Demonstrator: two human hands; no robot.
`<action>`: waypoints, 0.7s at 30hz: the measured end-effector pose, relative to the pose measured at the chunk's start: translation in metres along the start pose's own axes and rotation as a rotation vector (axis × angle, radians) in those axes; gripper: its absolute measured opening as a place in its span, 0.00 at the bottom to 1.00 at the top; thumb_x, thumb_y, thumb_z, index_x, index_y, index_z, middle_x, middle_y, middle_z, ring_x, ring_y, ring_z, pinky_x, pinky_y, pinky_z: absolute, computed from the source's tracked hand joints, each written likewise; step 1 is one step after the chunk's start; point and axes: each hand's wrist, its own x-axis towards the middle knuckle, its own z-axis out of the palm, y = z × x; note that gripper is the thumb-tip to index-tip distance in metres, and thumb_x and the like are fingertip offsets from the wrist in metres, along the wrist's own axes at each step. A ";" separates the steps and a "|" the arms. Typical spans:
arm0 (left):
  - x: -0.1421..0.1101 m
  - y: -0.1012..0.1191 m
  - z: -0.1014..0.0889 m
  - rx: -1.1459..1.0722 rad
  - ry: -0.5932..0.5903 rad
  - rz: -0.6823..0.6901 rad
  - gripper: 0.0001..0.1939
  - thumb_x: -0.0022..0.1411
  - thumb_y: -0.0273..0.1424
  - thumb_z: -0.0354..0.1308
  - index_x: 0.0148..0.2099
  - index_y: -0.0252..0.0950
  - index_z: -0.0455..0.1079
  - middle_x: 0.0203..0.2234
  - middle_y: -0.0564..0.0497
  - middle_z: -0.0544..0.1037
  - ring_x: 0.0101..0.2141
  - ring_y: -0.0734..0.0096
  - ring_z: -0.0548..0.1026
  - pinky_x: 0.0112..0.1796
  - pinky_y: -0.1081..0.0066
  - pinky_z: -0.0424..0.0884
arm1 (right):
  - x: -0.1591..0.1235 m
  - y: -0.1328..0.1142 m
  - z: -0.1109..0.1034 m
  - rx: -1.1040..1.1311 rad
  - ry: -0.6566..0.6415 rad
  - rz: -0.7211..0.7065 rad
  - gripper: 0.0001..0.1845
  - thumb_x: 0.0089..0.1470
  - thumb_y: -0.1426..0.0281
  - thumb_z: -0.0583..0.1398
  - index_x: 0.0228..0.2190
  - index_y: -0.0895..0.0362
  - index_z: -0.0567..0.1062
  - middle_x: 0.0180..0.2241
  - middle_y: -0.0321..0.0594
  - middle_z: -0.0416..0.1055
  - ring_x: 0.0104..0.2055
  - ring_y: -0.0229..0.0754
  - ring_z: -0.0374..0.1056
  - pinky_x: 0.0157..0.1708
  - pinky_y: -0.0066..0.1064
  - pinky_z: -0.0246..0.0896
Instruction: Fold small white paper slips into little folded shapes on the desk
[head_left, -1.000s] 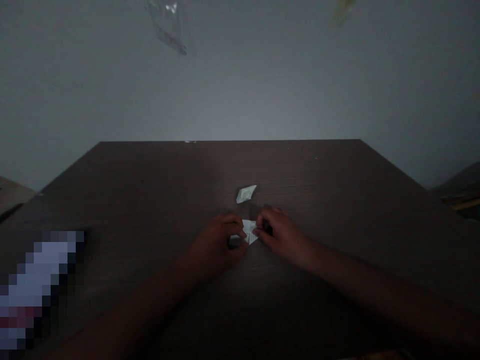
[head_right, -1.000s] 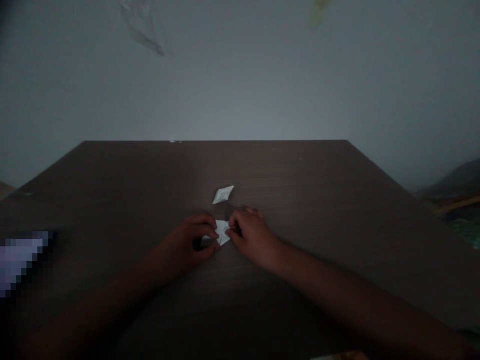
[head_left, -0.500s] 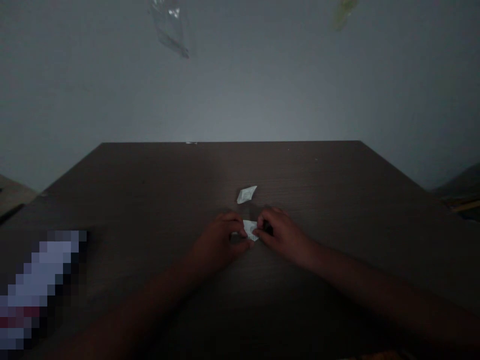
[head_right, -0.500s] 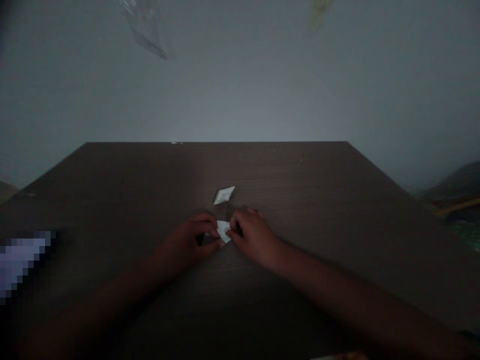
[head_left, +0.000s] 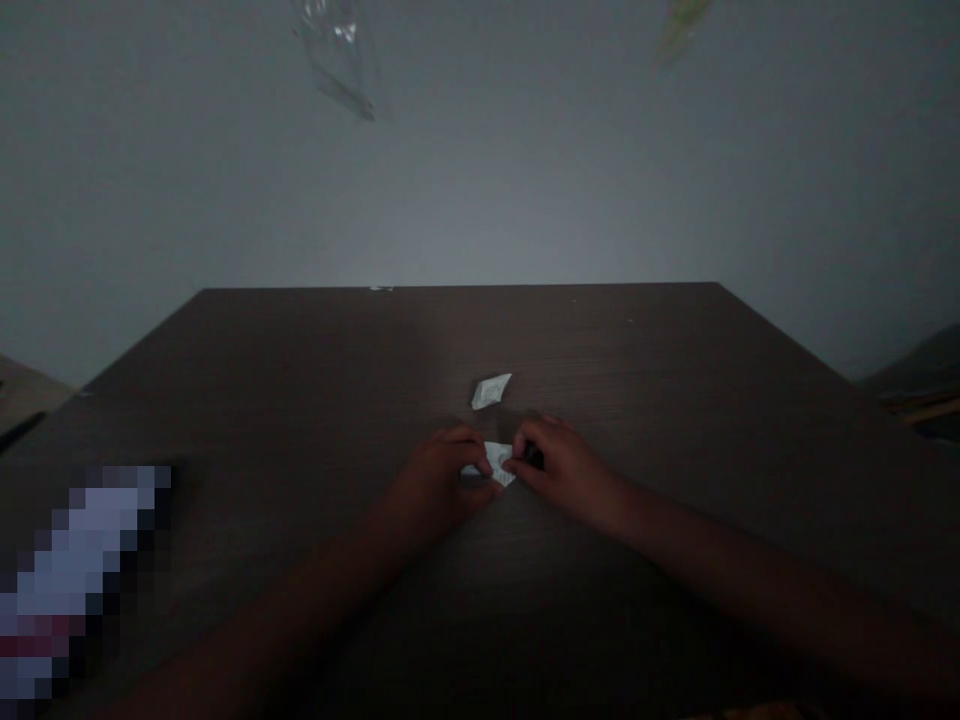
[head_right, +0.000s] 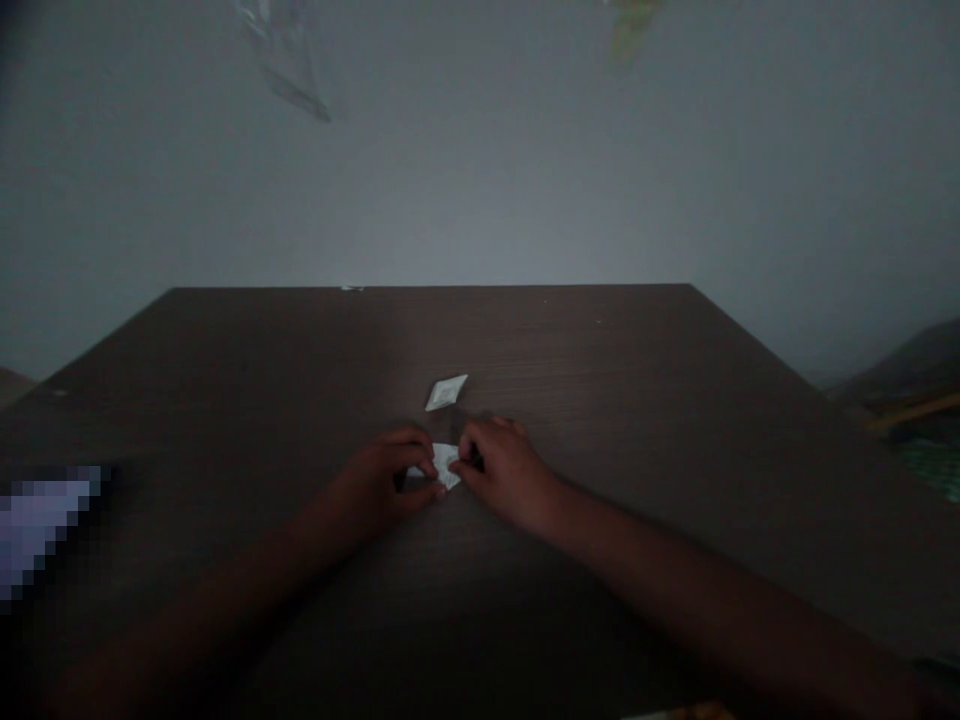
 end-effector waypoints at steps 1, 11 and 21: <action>0.000 0.000 0.000 0.008 -0.001 -0.001 0.05 0.61 0.26 0.73 0.37 0.38 0.80 0.44 0.51 0.82 0.45 0.62 0.81 0.50 0.64 0.75 | 0.000 0.000 0.000 0.008 0.005 0.000 0.10 0.60 0.75 0.69 0.33 0.53 0.73 0.33 0.35 0.74 0.39 0.45 0.70 0.41 0.37 0.61; -0.004 0.000 0.004 0.092 -0.009 0.012 0.15 0.65 0.26 0.71 0.53 0.44 0.83 0.49 0.48 0.81 0.51 0.56 0.80 0.56 0.56 0.73 | 0.002 0.007 0.002 0.041 0.029 -0.018 0.08 0.62 0.71 0.68 0.33 0.52 0.73 0.34 0.36 0.75 0.38 0.45 0.70 0.41 0.38 0.63; -0.001 -0.001 0.007 0.264 0.056 0.024 0.13 0.66 0.28 0.70 0.53 0.44 0.83 0.49 0.47 0.82 0.51 0.53 0.80 0.55 0.54 0.75 | -0.022 -0.013 -0.009 -0.334 0.013 -0.319 0.11 0.70 0.69 0.62 0.49 0.51 0.84 0.51 0.47 0.77 0.54 0.56 0.66 0.50 0.48 0.63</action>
